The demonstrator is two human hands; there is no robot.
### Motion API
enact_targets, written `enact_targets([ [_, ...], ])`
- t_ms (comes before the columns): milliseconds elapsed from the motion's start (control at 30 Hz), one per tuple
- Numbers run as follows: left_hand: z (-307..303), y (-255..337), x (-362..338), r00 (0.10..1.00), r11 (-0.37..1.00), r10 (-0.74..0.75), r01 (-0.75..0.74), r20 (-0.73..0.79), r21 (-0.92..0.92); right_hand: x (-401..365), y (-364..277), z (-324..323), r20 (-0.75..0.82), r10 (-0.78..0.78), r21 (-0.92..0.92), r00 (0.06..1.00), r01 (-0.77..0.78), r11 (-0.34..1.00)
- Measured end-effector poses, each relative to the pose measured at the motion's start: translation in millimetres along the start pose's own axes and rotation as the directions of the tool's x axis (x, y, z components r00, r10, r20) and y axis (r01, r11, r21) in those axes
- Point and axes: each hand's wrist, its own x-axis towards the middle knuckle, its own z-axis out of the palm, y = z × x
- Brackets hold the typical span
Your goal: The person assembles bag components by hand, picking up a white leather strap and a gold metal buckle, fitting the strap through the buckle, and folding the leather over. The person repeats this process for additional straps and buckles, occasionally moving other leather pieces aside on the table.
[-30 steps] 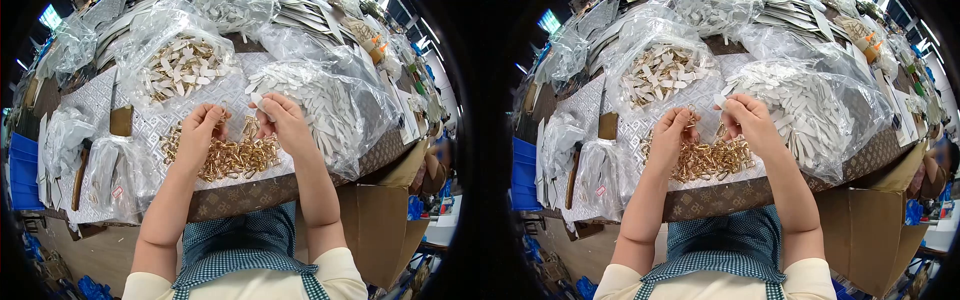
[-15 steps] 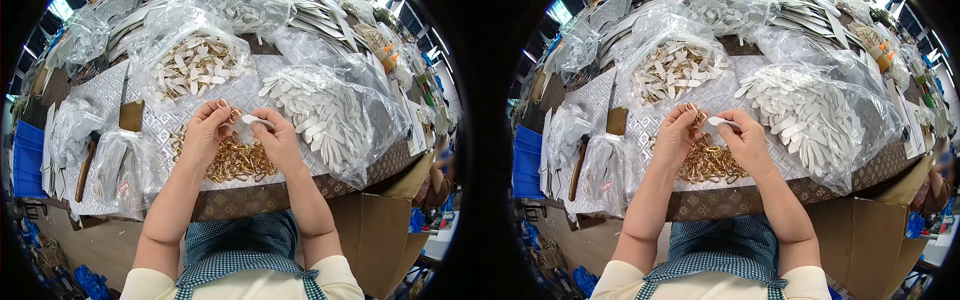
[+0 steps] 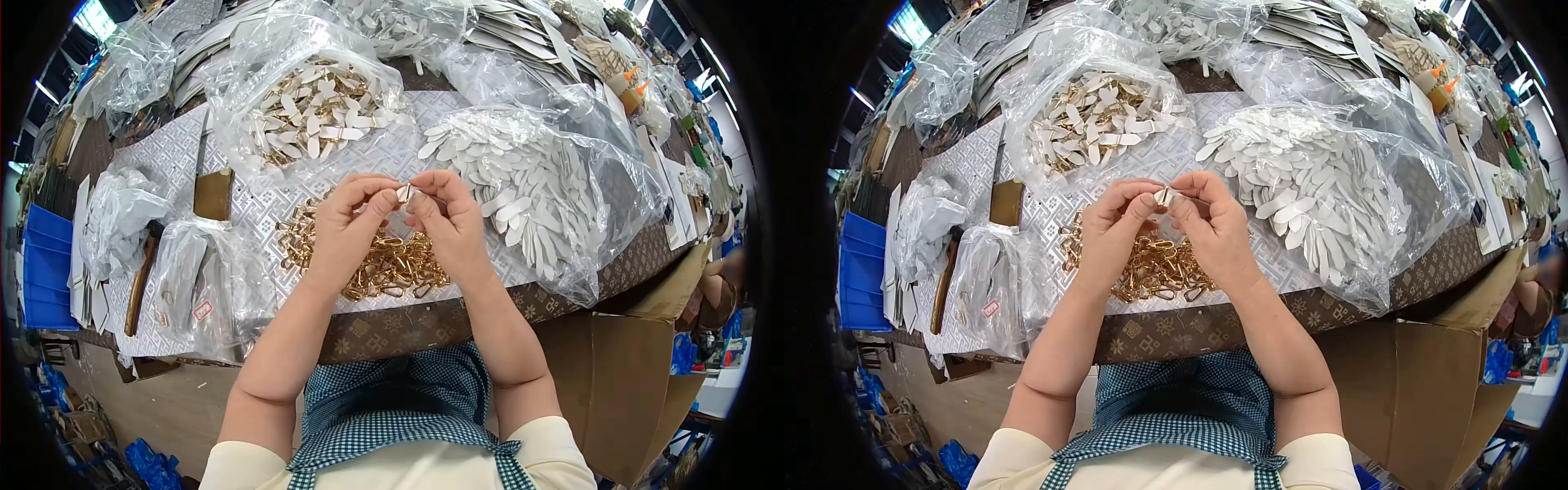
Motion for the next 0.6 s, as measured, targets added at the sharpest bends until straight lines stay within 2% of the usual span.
enact_targets([
  [67, 0.5, -8.1, 1.5, 0.980, 0.974, 0.198, -0.197, -0.002, 0.109, 0.3, 0.2, -1.1, 0.013, -0.014, -0.012, 1.000, 0.014, 1.000],
  [233, -0.6, -1.1, -2.0, 0.999, 0.998, 0.037, -0.039, 0.028, 0.049, -1.2, -1.1, -3.2, 0.039, -0.010, -0.085, 0.999, 0.013, 0.996],
  [300, -2.3, 0.1, -1.5, 0.999, 1.000, -0.015, 0.015, 0.040, 0.008, -1.6, 1.4, -6.0, 0.060, -0.040, -0.175, 0.997, 0.050, 0.983],
  [433, -8.2, -4.2, 4.9, 0.998, 0.999, -0.018, 0.016, 0.064, 0.027, 0.3, 4.9, -8.4, 0.099, -0.129, -0.224, 0.987, 0.148, 0.963],
  [500, -10.6, -3.5, 6.2, 0.997, 0.997, -0.036, 0.030, 0.068, 0.076, -1.0, -5.7, -6.0, 0.153, -0.145, -0.340, 0.978, 0.190, 0.921],
  [600, -13.7, 4.5, 4.8, 0.976, 0.986, -0.163, 0.164, 0.142, 0.007, -2.3, -7.9, -4.7, 0.166, -0.139, -0.446, 0.976, 0.200, 0.872],
])
